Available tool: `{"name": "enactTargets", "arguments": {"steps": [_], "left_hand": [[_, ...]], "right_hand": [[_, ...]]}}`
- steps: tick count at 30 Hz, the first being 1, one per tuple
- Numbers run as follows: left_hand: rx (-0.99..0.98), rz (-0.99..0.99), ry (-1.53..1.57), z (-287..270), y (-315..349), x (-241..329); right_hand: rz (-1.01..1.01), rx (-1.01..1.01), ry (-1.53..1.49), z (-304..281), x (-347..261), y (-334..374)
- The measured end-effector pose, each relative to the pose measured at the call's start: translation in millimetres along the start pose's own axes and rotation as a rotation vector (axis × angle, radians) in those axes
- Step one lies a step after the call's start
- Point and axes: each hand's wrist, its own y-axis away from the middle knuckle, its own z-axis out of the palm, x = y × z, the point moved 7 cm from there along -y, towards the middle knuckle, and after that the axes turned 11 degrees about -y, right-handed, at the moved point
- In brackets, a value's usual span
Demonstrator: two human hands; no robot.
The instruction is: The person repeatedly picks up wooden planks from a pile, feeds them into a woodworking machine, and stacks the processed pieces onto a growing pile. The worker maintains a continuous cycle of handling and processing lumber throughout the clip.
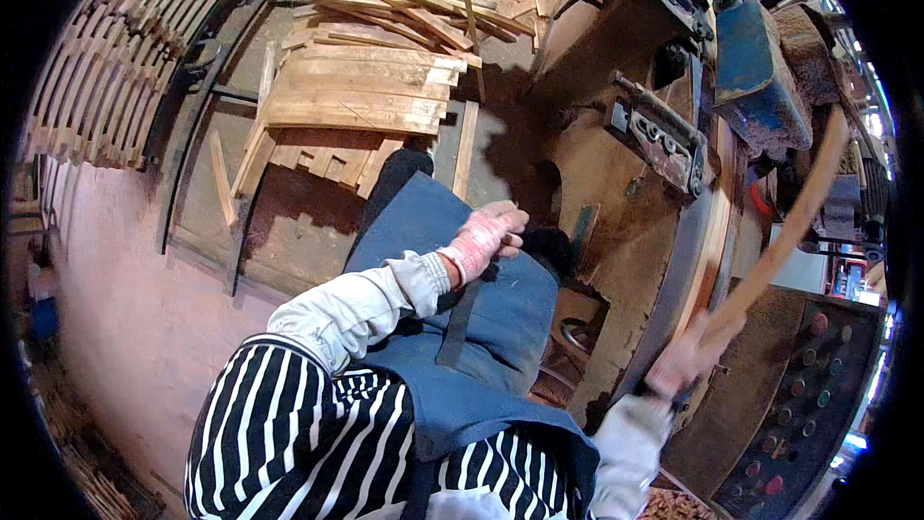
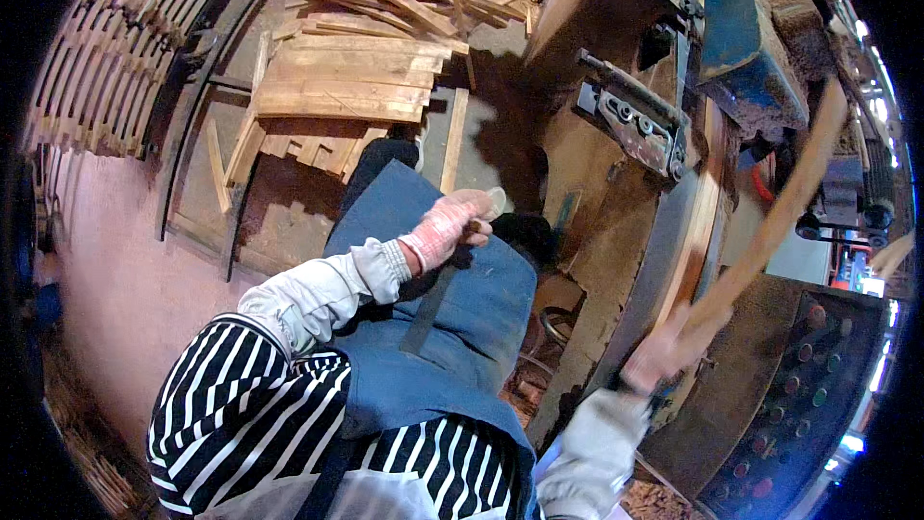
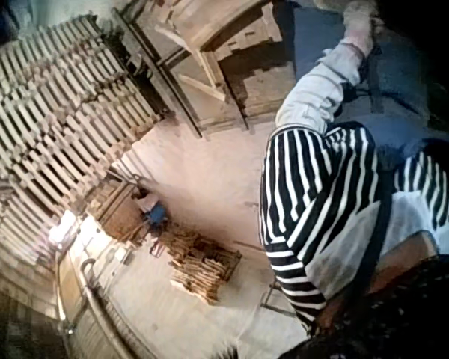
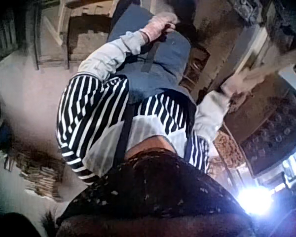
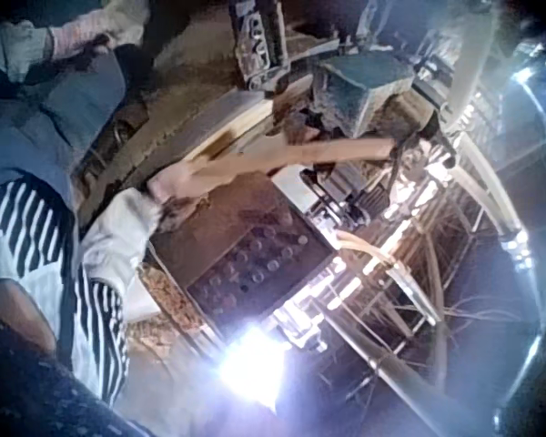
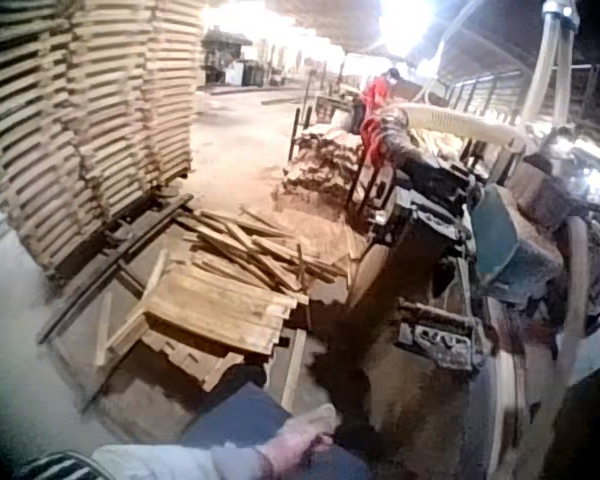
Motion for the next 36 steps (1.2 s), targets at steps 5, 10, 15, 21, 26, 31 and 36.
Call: {"name": "enactTargets", "arguments": {"steps": [5, 10, 15, 21, 26, 31, 36], "left_hand": [[0.058, 0.175, 0.151, -20.6, -15.8, 54.4], [0.367, 0.465, 0.243, -178.5, -80.9, 107.4], [0.76, 0.153, 0.261, -374.3, -130.4, 92.2], [1.014, -0.031, 0.277, -444.7, -177.5, 47.3], [1.005, 0.117, 0.51, -440.3, -201.5, 37.0], [0.943, 0.169, 0.426, -406.2, -155.5, 62.0], [0.723, 0.295, 0.167, -267.9, -89.9, 119.1]], "right_hand": [[-0.044, -0.138, -0.099, 54.9, -37.1, -70.0], [-0.018, -0.357, -0.115, 6.0, -56.7, 24.0], [-0.184, -0.524, 0.436, -94.4, -87.0, 121.7], [-0.22, -0.429, 0.766, -96.9, -51.2, 139.6], [-0.373, -0.463, 0.725, -15.3, -57.8, 47.7], [-0.302, -0.434, 0.406, 75.6, -44.3, -52.4], [-0.438, -0.284, 0.065, 104.6, -114.9, -63.6]]}}
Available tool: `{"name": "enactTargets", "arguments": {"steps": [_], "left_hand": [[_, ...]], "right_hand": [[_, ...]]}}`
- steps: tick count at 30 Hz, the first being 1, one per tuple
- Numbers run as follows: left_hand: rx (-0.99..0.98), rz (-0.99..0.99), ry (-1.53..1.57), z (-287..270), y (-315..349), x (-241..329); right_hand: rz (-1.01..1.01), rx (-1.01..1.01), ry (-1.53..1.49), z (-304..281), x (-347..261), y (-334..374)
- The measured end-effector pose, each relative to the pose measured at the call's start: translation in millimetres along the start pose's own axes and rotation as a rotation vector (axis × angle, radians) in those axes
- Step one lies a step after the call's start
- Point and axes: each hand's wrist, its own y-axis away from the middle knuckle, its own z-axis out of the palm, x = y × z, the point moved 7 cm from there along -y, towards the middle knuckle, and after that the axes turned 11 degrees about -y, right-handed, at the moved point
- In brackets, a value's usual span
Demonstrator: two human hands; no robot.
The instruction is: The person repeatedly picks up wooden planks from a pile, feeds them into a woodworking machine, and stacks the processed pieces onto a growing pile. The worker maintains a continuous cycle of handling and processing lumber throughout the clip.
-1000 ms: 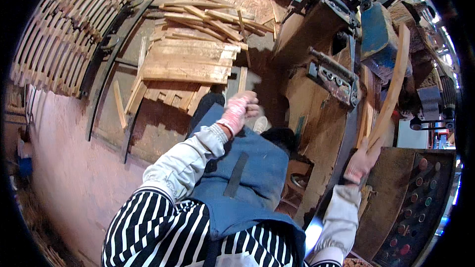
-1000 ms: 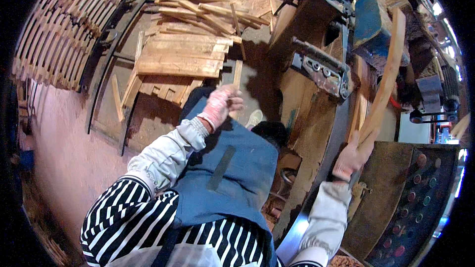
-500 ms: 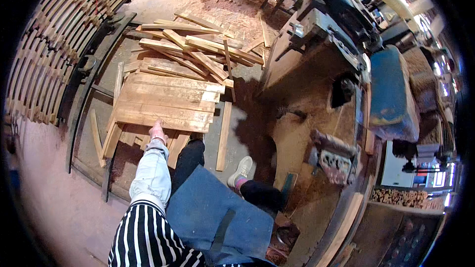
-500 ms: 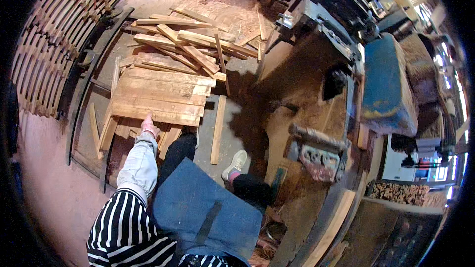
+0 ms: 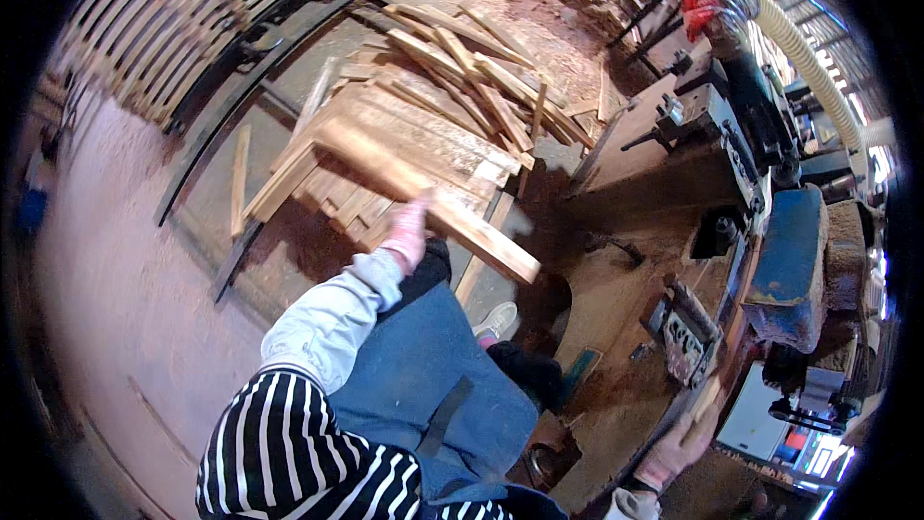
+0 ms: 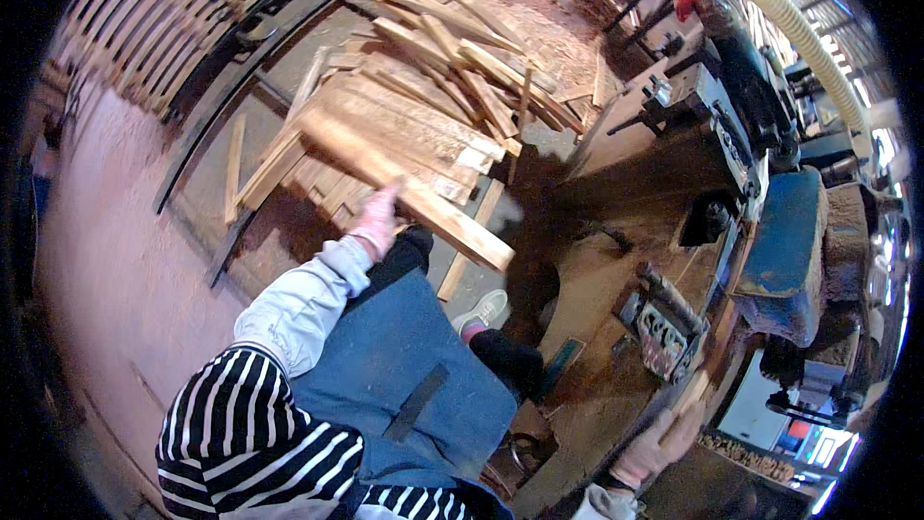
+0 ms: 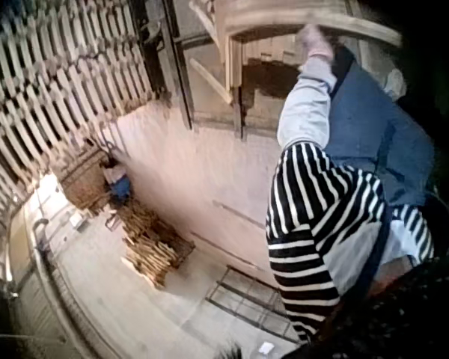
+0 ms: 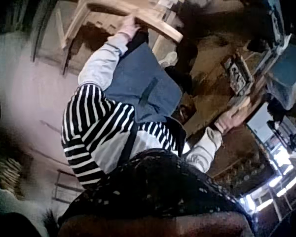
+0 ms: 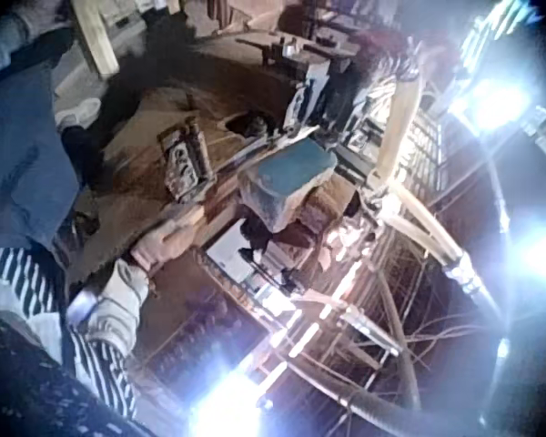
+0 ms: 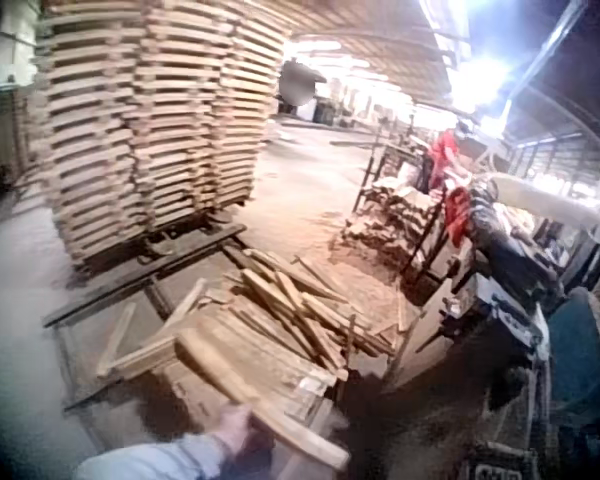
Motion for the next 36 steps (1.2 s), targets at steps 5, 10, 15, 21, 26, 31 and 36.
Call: {"name": "enactTargets", "arguments": {"steps": [5, 10, 15, 21, 26, 31, 36], "left_hand": [[-0.404, 0.197, -0.143, 131.3, 191.6, 23.1], [-1.032, 0.073, -0.654, 217.0, 363.7, -1.3], [-1.236, -0.07, -0.015, 241.2, 361.9, -28.6], [-0.68, -0.081, 0.259, 176.8, 118.6, -18.3], [-0.245, -0.199, 0.272, 46.1, -77.9, -37.1], [0.165, -0.257, 0.083, -52.2, -187.0, -81.1], [0.245, -0.358, 0.354, -63.8, -242.8, -123.9]], "right_hand": [[-0.452, -0.339, -0.06, 6.5, -159.6, 37.4], [0.044, -0.425, 0.025, -66.9, -90.6, 119.0], [0.391, -0.296, 0.076, -156.4, -36.4, 265.8], [0.518, 0.122, 0.077, -155.5, 3.2, 312.9], [0.961, 0.433, -0.096, -100.2, 60.2, 212.6], [0.646, 0.503, -0.353, -40.6, 71.7, 56.2], [0.565, 0.327, -0.449, -11.9, 47.6, 28.9]]}}
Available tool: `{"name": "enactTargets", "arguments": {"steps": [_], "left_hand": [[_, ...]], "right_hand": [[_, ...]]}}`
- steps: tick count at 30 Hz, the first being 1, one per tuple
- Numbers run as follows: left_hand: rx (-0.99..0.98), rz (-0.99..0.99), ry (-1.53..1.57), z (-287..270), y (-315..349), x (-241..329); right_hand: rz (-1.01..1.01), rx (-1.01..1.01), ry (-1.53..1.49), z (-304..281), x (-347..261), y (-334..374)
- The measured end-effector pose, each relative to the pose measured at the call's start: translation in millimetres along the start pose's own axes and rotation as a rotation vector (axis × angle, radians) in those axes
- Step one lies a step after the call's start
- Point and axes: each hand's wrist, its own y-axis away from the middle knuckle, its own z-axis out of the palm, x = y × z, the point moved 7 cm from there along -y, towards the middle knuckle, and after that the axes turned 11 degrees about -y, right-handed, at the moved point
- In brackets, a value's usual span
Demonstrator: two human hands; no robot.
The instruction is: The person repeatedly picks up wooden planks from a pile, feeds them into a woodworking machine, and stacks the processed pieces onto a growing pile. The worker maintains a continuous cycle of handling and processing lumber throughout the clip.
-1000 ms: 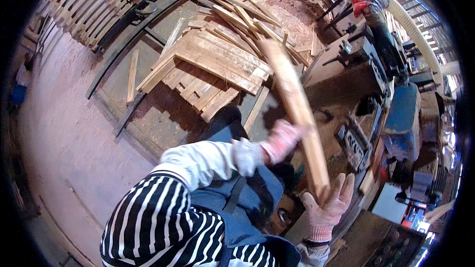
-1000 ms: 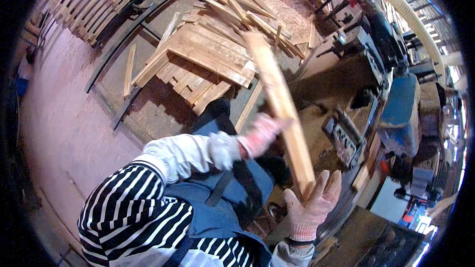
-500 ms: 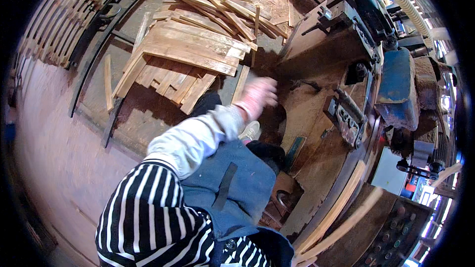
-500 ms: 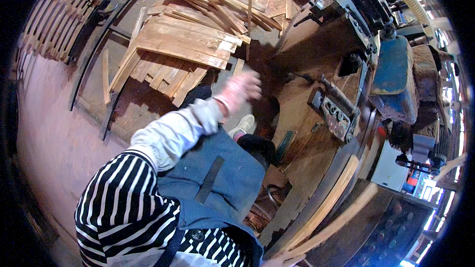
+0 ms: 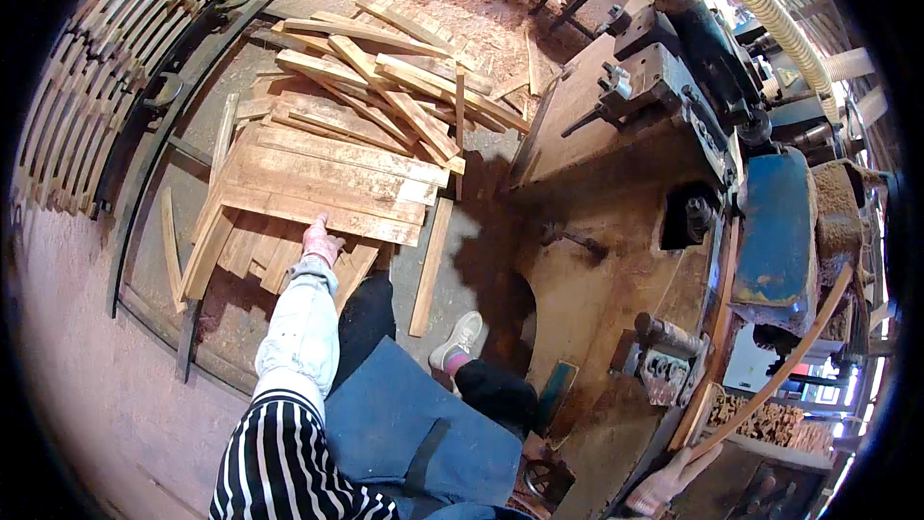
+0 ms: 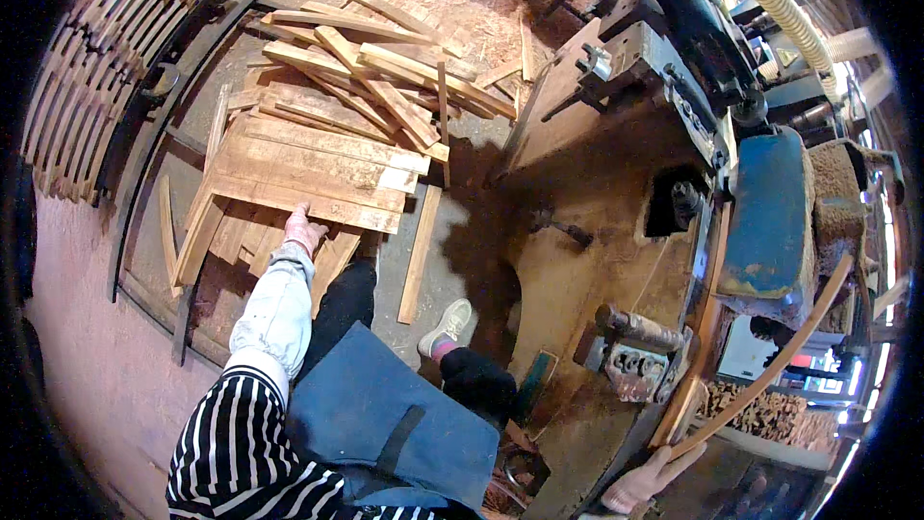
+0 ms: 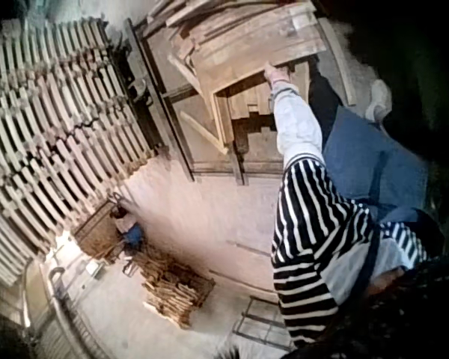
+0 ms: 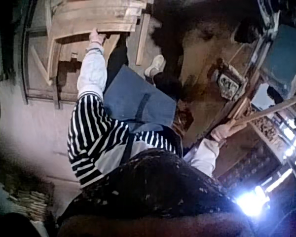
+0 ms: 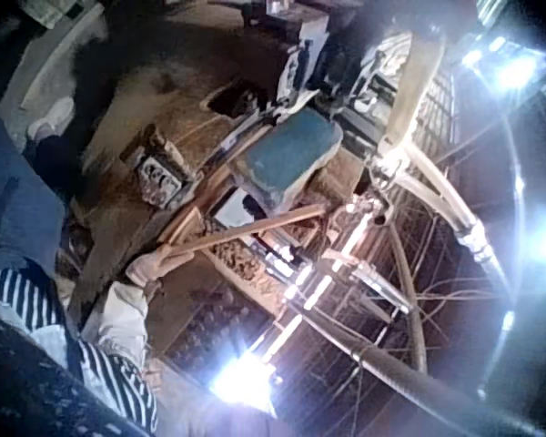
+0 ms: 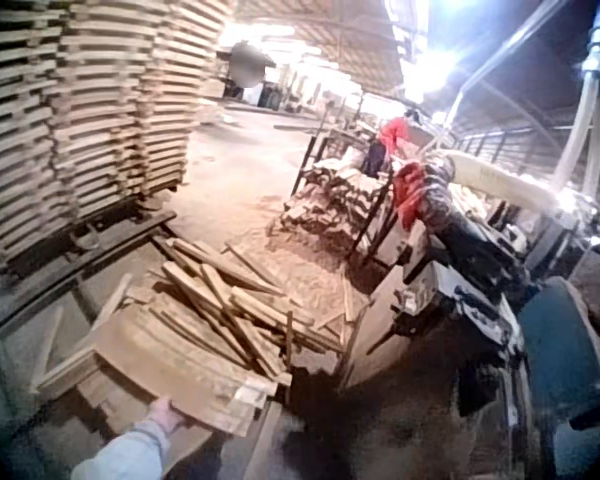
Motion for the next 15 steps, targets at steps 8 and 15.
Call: {"name": "enactTargets", "arguments": {"steps": [8, 15], "left_hand": [[-0.008, 0.191, -0.152, 17.2, 101.9, 16.5], [-0.375, 0.336, -0.214, 32.7, 256.7, 26.5]], "right_hand": [[-0.132, -0.313, 0.863, -121.0, -47.7, 199.0], [-0.324, -0.28, 0.857, -173.8, -30.1, 206.9]]}}
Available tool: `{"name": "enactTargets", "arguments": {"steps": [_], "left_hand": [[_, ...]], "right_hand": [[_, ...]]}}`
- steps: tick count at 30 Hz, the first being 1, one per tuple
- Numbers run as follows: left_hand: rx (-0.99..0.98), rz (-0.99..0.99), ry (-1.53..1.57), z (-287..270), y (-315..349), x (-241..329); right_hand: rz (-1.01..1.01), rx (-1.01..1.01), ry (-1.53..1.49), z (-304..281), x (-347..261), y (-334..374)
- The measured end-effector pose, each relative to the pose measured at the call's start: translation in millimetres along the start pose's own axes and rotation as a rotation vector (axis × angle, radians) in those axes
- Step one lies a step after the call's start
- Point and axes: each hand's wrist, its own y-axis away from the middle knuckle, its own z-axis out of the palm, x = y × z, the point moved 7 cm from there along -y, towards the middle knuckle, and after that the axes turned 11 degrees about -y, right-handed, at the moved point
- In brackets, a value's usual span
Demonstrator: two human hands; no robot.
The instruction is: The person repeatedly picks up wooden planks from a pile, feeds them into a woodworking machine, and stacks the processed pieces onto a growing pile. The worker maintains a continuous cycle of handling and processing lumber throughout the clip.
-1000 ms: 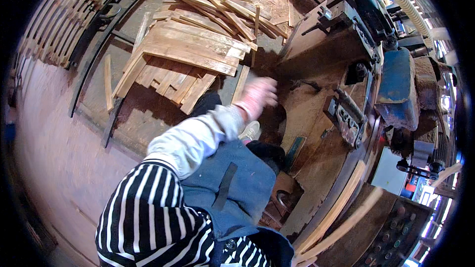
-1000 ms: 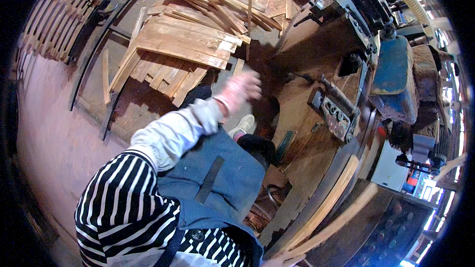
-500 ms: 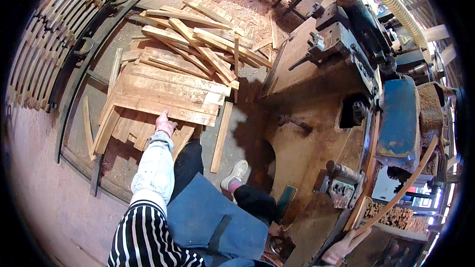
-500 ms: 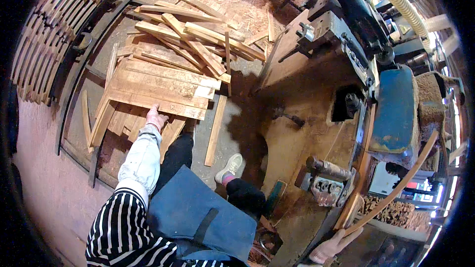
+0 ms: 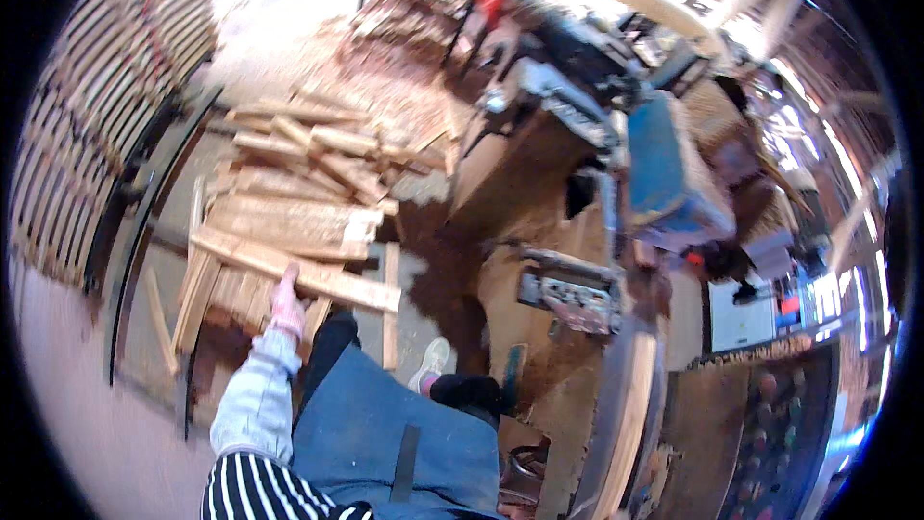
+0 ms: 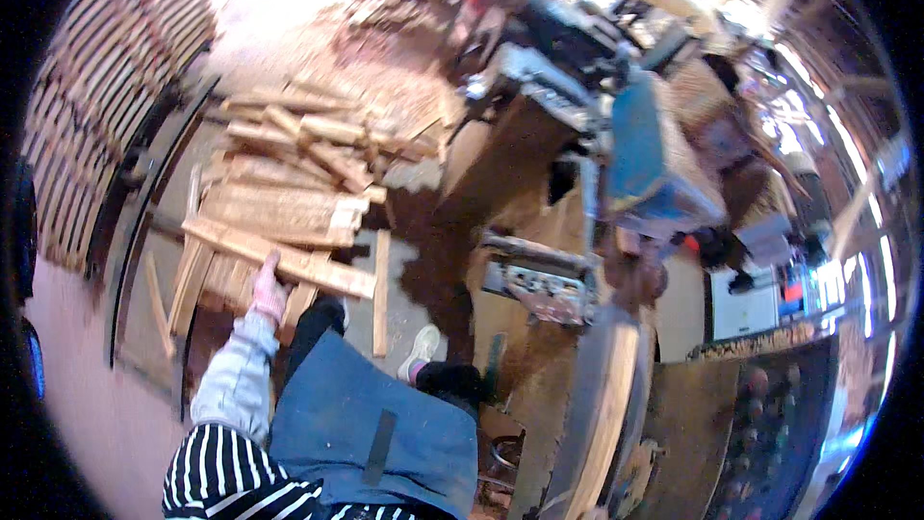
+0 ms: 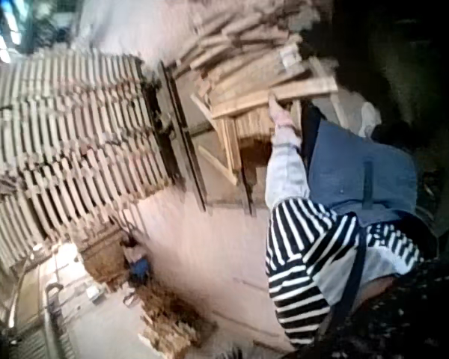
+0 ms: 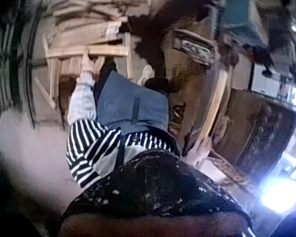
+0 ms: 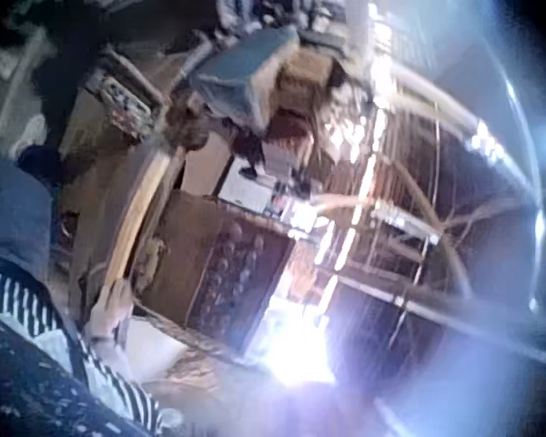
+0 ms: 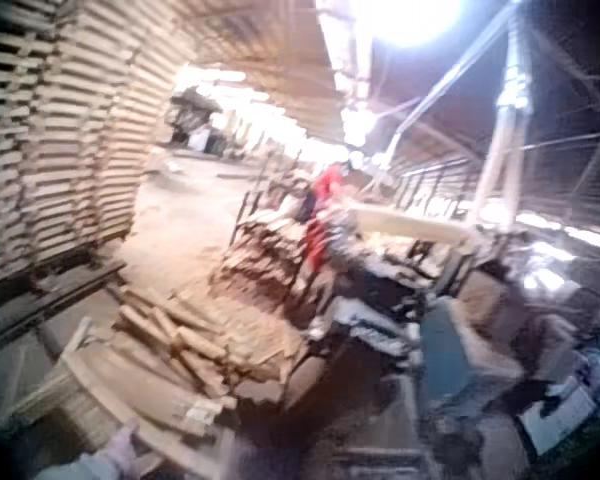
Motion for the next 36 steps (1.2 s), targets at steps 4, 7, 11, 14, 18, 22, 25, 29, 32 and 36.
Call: {"name": "enactTargets", "arguments": {"steps": [4, 7, 11, 14, 18, 22, 25, 29, 32, 36], "left_hand": [[-0.16, 0.04, -0.036, 38.9, 70.0, 22.3], [-0.307, -0.031, -0.146, 100.7, 151.2, 27.2], [-0.551, 0.148, -0.169, 162.1, 202.8, 3.9], [-0.58, 0.067, -0.44, 191.1, 280.7, 14.8], [-0.841, -0.027, -0.455, 243.0, 372.0, -47.3], [-1.344, -0.355, -0.352, 260.0, 442.8, -68.3], [-1.468, -0.383, 0.061, 262.2, 378.3, -79.2], [-0.943, -0.448, -0.076, 246.4, 268.5, -57.0], [-0.885, -0.437, 0.186, 196.9, 144.4, -39.1], [-0.372, -0.25, 0.033, 50.4, -65.8, -50.0]], "right_hand": [[-0.176, 0.07, -0.249, 34.6, 10.3, -114.6], [-0.166, 0.253, -0.438, 50.5, 2.6, -185.5], [-0.251, 0.078, -0.513, 82.0, -33.3, -247.7], [-0.539, 0.066, -0.596, 47.2, -121.6, -203.7], [-0.297, -0.277, -0.324, -17.8, -140.5, -124.3], [-0.098, -0.02, -0.375, -20.5, -32.5, -31.5], [0.12, -0.123, -0.244, -15.8, 22.1, 40.3], [0.308, 0.021, -0.21, -12.2, 40.3, 53.5], [0.342, 0.237, -0.402, 12.0, 42.0, 7.5], [0.315, 0.378, -0.573, 47.4, 28.9, -108.6]]}}
